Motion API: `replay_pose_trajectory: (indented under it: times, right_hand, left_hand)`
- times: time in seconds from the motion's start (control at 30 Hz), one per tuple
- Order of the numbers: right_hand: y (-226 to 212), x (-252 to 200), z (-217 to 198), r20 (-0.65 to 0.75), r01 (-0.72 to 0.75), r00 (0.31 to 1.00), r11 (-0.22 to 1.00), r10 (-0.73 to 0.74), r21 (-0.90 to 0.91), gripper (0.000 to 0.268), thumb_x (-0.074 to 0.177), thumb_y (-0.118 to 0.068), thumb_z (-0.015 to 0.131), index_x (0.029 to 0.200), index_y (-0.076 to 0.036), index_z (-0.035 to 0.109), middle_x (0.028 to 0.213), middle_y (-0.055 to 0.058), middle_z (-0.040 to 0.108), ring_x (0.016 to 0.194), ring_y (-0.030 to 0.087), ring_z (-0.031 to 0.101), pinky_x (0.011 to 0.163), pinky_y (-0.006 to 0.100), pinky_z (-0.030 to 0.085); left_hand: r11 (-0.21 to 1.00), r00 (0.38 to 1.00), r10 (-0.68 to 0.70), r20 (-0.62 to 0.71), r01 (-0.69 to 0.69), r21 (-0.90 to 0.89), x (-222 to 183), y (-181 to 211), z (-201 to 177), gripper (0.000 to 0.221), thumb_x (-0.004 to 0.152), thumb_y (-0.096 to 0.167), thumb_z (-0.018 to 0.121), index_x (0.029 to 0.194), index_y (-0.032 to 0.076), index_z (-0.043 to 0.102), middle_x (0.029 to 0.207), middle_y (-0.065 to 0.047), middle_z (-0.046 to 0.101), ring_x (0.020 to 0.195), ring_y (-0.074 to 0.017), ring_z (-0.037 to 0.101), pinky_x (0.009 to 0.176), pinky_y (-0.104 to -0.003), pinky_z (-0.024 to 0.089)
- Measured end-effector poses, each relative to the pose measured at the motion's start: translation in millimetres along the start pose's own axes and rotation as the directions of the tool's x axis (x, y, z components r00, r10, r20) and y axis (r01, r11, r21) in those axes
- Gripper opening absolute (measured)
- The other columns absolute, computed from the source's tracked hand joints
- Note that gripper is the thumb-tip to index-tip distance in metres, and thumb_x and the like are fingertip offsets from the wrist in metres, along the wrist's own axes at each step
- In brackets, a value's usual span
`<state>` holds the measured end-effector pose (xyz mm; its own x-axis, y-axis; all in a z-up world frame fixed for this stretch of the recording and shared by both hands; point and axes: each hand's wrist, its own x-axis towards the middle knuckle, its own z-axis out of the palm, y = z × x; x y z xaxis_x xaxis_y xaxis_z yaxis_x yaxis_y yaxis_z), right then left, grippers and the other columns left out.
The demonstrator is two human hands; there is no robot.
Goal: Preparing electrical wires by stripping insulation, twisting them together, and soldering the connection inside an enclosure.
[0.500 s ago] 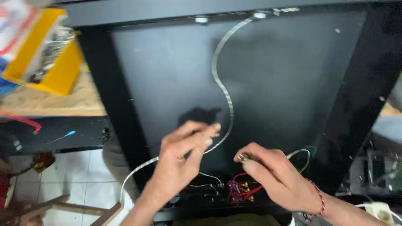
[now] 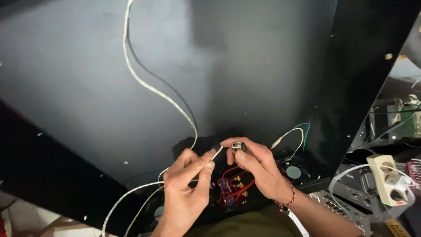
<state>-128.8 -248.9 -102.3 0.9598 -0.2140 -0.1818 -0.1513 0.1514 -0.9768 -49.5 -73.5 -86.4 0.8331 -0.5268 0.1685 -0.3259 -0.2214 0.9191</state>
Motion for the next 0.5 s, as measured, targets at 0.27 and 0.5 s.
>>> replay_pose_trajectory:
  times: [0.27, 0.5]
  right_hand:
    - [-3.4, 2.4, -14.8, -0.034, -0.017, 0.999, 1.0, 0.017, -0.007, 0.053, 0.101, -0.038, 0.043, 0.128, 0.001, 0.067, 0.077, 0.006, 0.051, 0.068, 0.015, 0.042, 0.06, 0.029, 0.037]
    - [-10.0, 3.3, -20.0, -0.058, -0.041, 0.996, 0.95, 0.062, 0.31, 0.052, 0.102, -0.026, 0.044, 0.135, 0.01, 0.063, 0.071, 0.01, 0.053, 0.057, 0.017, 0.04, 0.051, 0.03, 0.034]
  left_hand:
    - [0.986, 0.983, 0.12, -0.136, -0.134, -0.095, 23.8, 11.9, 14.6, 0.019, 0.093, -0.003, 0.068, 0.111, 0.001, 0.074, 0.081, -0.006, 0.059, 0.065, -0.0134, 0.057, 0.06, -0.023, 0.05]
    - [0.979, 0.988, 0.146, -0.042, -0.15, -0.14, 34.4, 10.8, 7.8, 0.024, 0.096, -0.005, 0.062, 0.117, 0.003, 0.072, 0.088, -0.007, 0.064, 0.074, -0.0162, 0.064, 0.066, -0.025, 0.054]
